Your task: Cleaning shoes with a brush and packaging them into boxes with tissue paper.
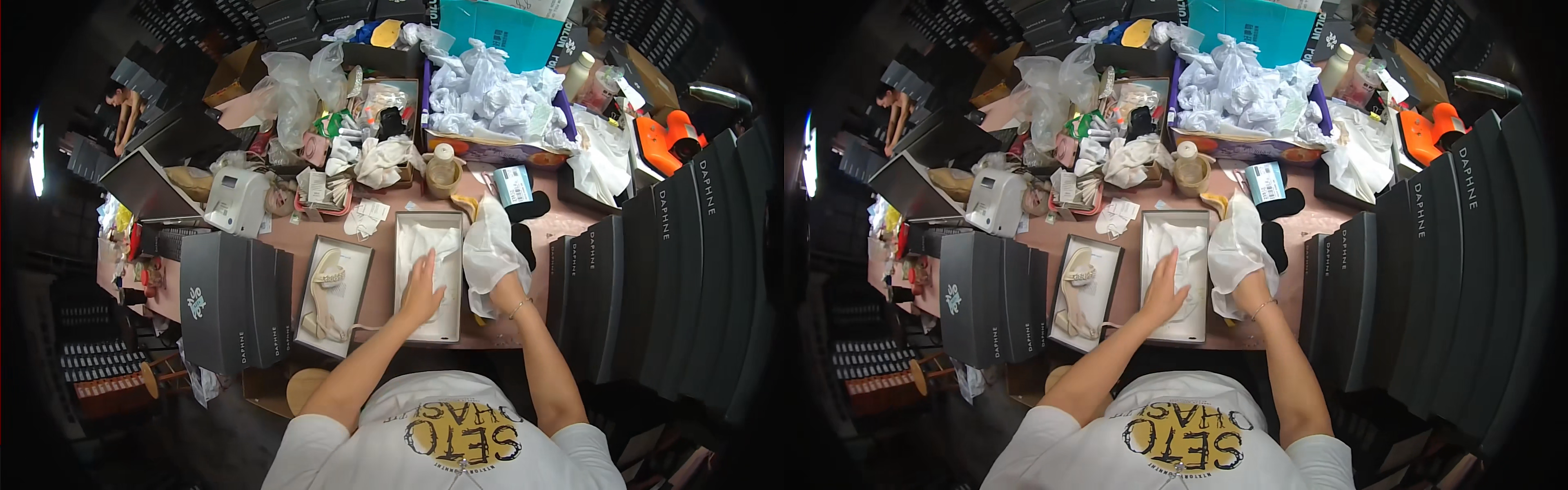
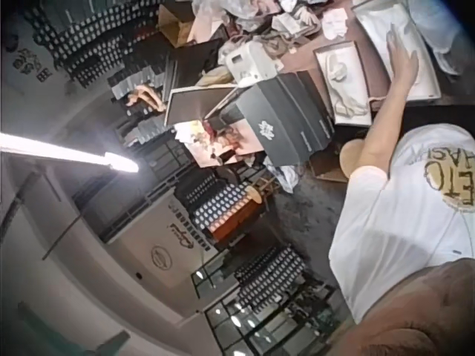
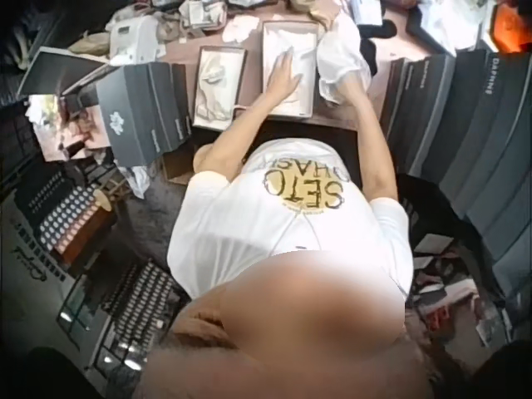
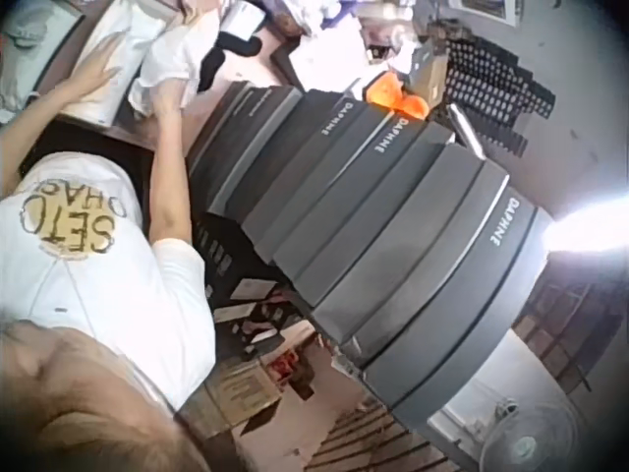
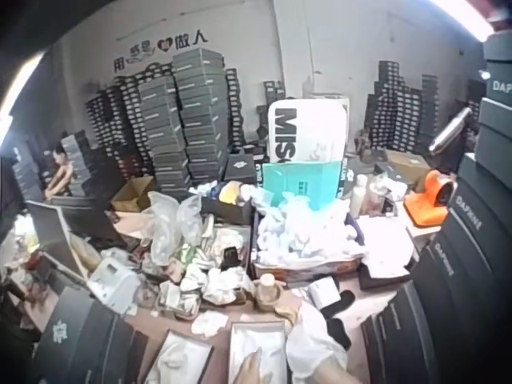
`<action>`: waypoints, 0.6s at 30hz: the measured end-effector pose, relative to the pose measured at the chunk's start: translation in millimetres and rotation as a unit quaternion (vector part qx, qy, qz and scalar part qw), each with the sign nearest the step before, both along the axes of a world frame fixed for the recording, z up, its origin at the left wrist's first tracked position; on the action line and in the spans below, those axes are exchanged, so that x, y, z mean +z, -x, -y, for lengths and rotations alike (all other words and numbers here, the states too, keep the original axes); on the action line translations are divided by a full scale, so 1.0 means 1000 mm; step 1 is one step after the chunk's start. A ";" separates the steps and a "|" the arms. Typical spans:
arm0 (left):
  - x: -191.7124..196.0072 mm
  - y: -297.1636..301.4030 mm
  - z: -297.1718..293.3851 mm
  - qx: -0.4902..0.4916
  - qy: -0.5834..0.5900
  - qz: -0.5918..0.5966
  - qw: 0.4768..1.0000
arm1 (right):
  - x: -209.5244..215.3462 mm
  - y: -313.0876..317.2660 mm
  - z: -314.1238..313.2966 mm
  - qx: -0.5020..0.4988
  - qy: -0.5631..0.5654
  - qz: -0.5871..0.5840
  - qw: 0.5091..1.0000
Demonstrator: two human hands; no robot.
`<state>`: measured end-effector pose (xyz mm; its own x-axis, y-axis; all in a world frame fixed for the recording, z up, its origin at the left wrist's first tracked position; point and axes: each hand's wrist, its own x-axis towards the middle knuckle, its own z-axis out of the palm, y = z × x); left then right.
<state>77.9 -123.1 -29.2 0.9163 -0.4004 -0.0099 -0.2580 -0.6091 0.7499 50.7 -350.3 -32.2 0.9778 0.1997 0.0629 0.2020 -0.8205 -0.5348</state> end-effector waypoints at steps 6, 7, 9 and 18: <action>-0.039 -0.072 -0.001 0.096 0.105 -0.061 0.988 | 0.085 0.067 -0.015 -0.075 -0.248 -0.111 0.959; -0.005 -0.073 -0.005 0.101 0.150 -0.081 0.980 | 0.088 0.066 -0.012 -0.091 -0.266 -0.122 0.952; 0.002 -0.058 -0.019 0.095 0.117 0.012 0.988 | 0.088 0.062 -0.022 -0.118 -0.317 -0.147 0.929; -0.007 0.001 -0.015 0.052 0.009 -0.066 0.996 | 0.094 0.080 -0.033 -0.055 -0.344 -0.168 0.922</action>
<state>77.3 -107.9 -35.9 0.9440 -0.3047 -0.1265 -0.0930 -0.6137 0.7840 -29.4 -317.4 61.5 0.9771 0.1236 -0.1731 -0.1349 -0.2693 -0.9536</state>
